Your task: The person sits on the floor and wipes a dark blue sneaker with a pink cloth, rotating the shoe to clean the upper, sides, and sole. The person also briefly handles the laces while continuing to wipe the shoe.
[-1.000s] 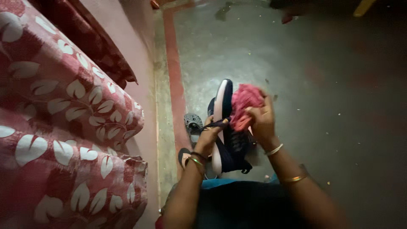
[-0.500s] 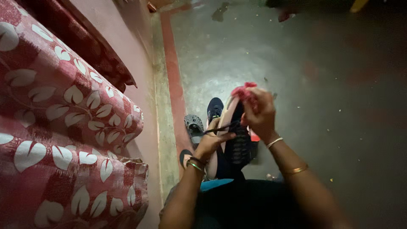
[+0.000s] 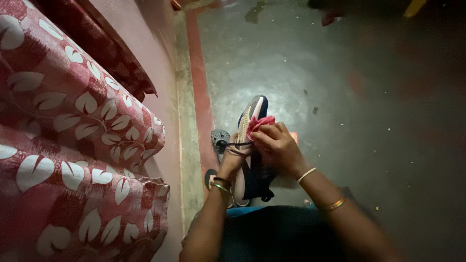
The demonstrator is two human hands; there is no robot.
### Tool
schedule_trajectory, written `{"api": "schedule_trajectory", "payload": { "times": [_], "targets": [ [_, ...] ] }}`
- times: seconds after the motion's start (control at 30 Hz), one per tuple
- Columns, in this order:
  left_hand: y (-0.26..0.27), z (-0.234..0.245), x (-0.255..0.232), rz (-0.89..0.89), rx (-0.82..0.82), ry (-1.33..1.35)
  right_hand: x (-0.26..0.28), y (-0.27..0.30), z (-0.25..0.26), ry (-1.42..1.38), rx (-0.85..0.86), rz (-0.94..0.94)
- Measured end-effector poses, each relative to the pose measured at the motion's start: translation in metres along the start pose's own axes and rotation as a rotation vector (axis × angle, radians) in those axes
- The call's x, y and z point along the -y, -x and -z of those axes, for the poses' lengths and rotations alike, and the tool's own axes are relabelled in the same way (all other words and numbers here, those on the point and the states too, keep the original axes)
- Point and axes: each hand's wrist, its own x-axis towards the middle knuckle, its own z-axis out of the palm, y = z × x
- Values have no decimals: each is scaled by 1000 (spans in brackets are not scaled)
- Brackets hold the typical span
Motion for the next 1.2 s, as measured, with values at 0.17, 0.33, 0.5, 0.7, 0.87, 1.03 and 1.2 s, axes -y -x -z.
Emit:
{"api": "schedule_trajectory", "payload": {
  "times": [0.17,0.33,0.5,0.7,0.87,1.03,1.2],
  "targets": [
    [12,-8,-28,-17,41,-31,-22,-5,10,49,-151,-73],
    [28,-15,-51,-44,120,-141,-45,-8,19,88,-340,-295],
    [22,-5,-46,-42,40,-251,-26,-11,13,30,-324,-223],
    [11,3,-36,14,18,-125,15,-10,6,67,-116,19],
    [18,7,-46,-51,85,-268,-3,-20,15,66,-244,-89],
    [26,8,-49,150,230,-168,-28,-20,27,-12,-341,-206],
    [34,18,-42,138,473,330,-38,-15,29,-425,-378,-345]
  ]
}}
